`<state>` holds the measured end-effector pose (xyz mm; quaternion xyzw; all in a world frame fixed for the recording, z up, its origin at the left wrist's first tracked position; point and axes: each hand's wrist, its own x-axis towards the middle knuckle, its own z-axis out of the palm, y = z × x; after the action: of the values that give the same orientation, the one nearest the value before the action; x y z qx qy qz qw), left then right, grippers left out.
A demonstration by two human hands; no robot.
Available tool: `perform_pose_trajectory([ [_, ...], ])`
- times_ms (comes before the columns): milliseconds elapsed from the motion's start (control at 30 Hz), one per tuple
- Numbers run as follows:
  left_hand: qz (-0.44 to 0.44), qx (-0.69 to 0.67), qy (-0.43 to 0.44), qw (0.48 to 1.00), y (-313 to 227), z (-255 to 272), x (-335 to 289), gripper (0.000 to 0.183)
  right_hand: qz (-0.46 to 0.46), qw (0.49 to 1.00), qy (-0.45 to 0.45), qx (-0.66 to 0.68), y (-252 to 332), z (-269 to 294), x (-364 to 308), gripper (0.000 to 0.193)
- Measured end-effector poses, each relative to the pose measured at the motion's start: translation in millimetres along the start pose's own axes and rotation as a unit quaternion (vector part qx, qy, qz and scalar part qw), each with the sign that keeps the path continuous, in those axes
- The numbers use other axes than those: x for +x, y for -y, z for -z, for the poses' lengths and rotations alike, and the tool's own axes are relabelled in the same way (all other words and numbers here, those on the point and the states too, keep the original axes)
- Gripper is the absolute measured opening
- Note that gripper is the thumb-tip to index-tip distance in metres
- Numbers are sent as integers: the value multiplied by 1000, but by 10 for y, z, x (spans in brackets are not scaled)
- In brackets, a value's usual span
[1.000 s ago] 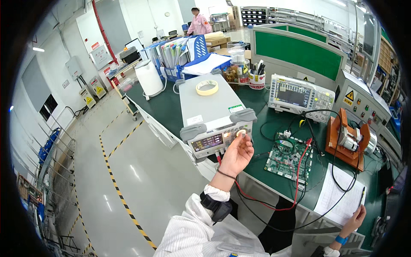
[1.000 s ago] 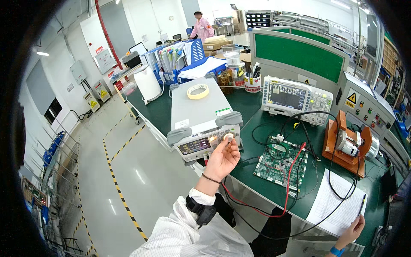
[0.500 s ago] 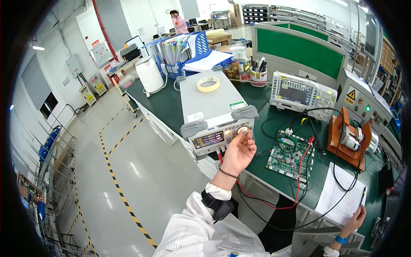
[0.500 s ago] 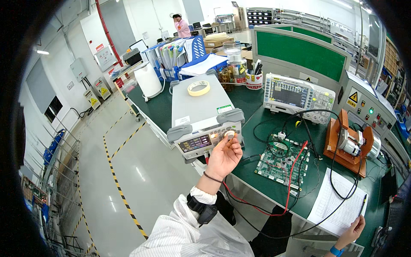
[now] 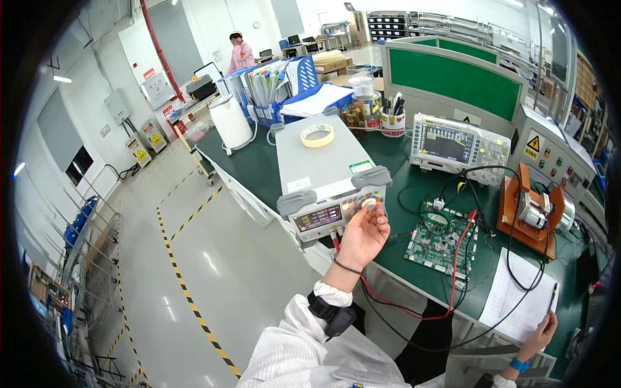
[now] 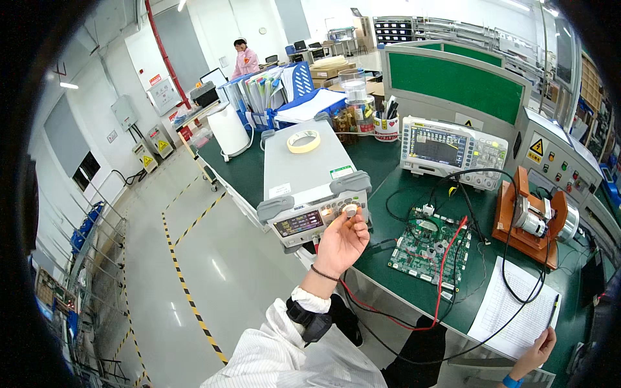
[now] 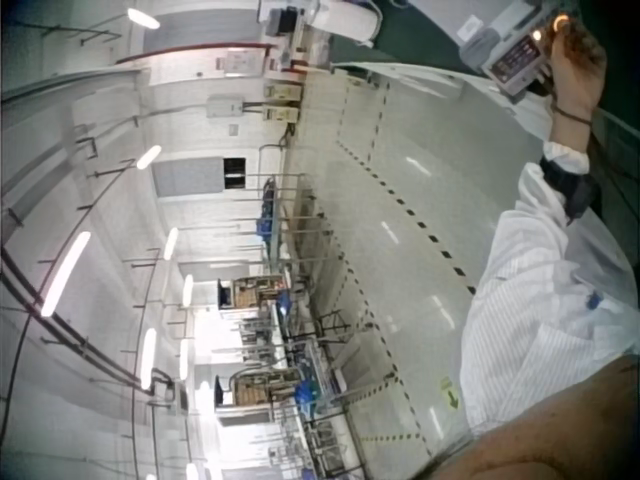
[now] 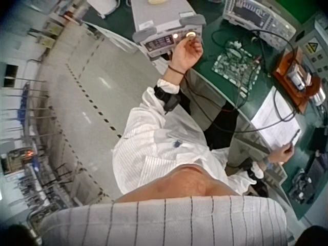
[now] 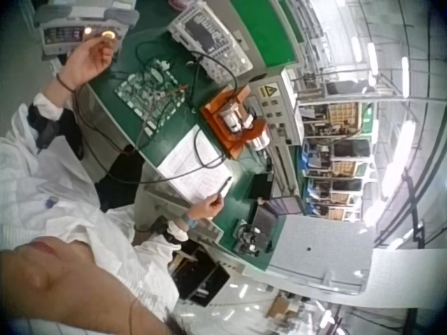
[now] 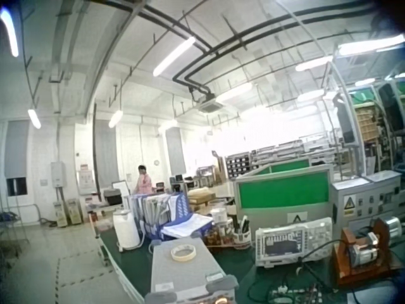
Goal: The person is testing a circuit board using an oscilloscope and power supply, then recording the data on a log sheet.
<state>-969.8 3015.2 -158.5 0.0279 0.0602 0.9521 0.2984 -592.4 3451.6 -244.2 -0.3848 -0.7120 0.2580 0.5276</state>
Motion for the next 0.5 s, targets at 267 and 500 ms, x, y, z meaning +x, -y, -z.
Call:
perform_pose_trajectory([
  [267,153,175,63,971,387,-91,-300,33,-8,1000,16,12,-409,90,64,28],
  [500,-122,720,104,676,688,-53,-252,16,-12,999,2,53,-218,119,-44,24],
])
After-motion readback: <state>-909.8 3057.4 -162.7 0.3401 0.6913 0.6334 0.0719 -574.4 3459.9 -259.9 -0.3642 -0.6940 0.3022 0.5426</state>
